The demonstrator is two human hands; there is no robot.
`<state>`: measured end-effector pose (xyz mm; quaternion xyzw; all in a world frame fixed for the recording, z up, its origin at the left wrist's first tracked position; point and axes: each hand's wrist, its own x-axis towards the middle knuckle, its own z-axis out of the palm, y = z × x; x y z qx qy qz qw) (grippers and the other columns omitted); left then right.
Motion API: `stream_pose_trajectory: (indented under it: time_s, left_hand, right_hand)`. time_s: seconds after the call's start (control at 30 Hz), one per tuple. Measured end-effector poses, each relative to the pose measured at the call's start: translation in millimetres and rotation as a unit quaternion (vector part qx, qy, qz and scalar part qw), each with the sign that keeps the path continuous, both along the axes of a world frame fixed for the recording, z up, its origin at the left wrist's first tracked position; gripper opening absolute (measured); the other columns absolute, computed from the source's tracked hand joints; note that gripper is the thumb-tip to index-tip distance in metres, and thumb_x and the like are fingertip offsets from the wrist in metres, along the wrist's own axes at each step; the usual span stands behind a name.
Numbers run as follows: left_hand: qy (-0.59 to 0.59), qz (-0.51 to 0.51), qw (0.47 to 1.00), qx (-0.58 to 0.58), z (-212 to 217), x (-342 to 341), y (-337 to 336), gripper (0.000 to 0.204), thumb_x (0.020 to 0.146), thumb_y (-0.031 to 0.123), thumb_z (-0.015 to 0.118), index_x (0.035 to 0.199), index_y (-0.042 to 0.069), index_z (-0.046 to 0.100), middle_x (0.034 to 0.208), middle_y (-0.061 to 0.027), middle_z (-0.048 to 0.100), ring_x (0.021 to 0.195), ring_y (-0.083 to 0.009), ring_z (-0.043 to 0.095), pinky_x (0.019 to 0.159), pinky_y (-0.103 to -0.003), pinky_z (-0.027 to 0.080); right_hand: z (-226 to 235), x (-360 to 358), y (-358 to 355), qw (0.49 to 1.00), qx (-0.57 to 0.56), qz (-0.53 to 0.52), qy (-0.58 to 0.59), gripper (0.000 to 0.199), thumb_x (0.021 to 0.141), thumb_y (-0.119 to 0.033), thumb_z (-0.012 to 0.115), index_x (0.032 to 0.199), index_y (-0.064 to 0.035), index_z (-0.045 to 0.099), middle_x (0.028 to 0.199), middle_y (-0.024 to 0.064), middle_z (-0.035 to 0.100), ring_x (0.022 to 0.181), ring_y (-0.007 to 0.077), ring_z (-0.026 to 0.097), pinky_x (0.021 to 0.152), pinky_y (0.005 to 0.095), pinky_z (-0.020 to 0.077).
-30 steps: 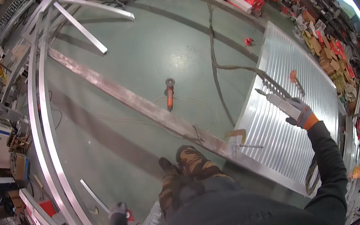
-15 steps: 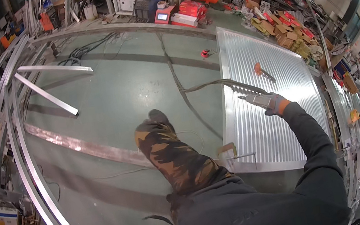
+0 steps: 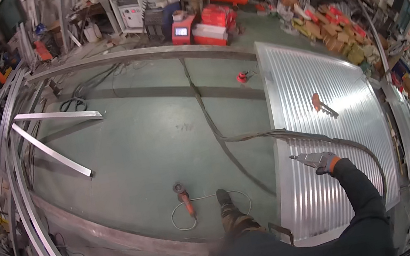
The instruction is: The person welds a metal strip to the edge of a large corrugated metal panel using a handheld welding torch. They repeatedly measure the seam with a tape measure and tap the panel with a rubber mallet to align the joint before welding. The person works on the panel while standing in a workshop.
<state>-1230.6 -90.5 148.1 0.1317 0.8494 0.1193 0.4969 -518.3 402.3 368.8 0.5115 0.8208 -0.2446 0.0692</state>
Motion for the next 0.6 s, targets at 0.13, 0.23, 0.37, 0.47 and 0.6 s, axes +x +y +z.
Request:
stream_pose_trajectory:
  time_s: [0.13,0.23,0.37,0.47,0.6]
  left_hand:
    - [0.078,-0.015,0.984,0.160,31,-5,171,0.039,0.092,0.030,0.065,0.112,-0.003,0.069,0.096,-0.0218,0.073,0.086,-0.0295,0.070,0.081,-0.041,0.056]
    - [0.170,-0.108,0.958,0.206,116,4,330,0.040,0.093,0.033,0.066,0.107,-0.004,0.070,0.098,-0.0206,0.074,0.088,-0.0300,0.071,0.081,-0.041,0.056]
    - [0.099,-0.063,0.984,0.132,146,-33,388,0.055,0.098,0.032,0.067,0.141,0.004,0.050,0.079,-0.0192,0.067,0.054,-0.0266,0.059,0.048,-0.044,0.053]
    - [0.168,-0.193,0.941,0.221,158,-31,441,0.042,0.097,0.032,0.066,0.125,0.001,0.059,0.079,-0.0197,0.068,0.053,-0.0264,0.060,0.048,-0.043,0.052]
    - [0.128,-0.228,0.950,0.173,159,45,594,0.041,0.096,0.033,0.067,0.123,0.001,0.061,0.081,-0.0193,0.069,0.059,-0.0264,0.062,0.054,-0.043,0.053]
  right_hand:
    - [-49,42,72,0.991,-0.116,-0.021,0.067,0.071,0.075,-0.033,0.078,0.140,-0.0140,0.058,0.126,0.0196,0.065,0.114,0.0378,0.063,0.099,0.0440,0.0491]
    - [-54,-5,121,0.989,-0.120,-0.075,0.041,0.069,0.074,-0.035,0.077,0.137,-0.0130,0.059,0.111,0.0188,0.070,0.101,0.0386,0.067,0.090,0.0470,0.0521]
    - [-103,-12,174,0.983,-0.131,-0.119,0.047,0.076,0.073,-0.046,0.077,0.139,-0.0136,0.056,0.112,0.0208,0.068,0.101,0.0413,0.066,0.090,0.0479,0.0526]
    - [-168,4,161,0.982,-0.014,-0.186,-0.007,0.080,0.078,-0.052,0.073,0.149,-0.0231,0.049,0.120,0.0207,0.068,0.108,0.0378,0.067,0.096,0.0455,0.0513]
    - [-110,-41,178,0.963,-0.104,-0.248,0.019,0.086,0.077,-0.054,0.075,0.152,-0.0248,0.044,0.135,0.0202,0.059,0.116,0.0381,0.063,0.100,0.0445,0.0498]
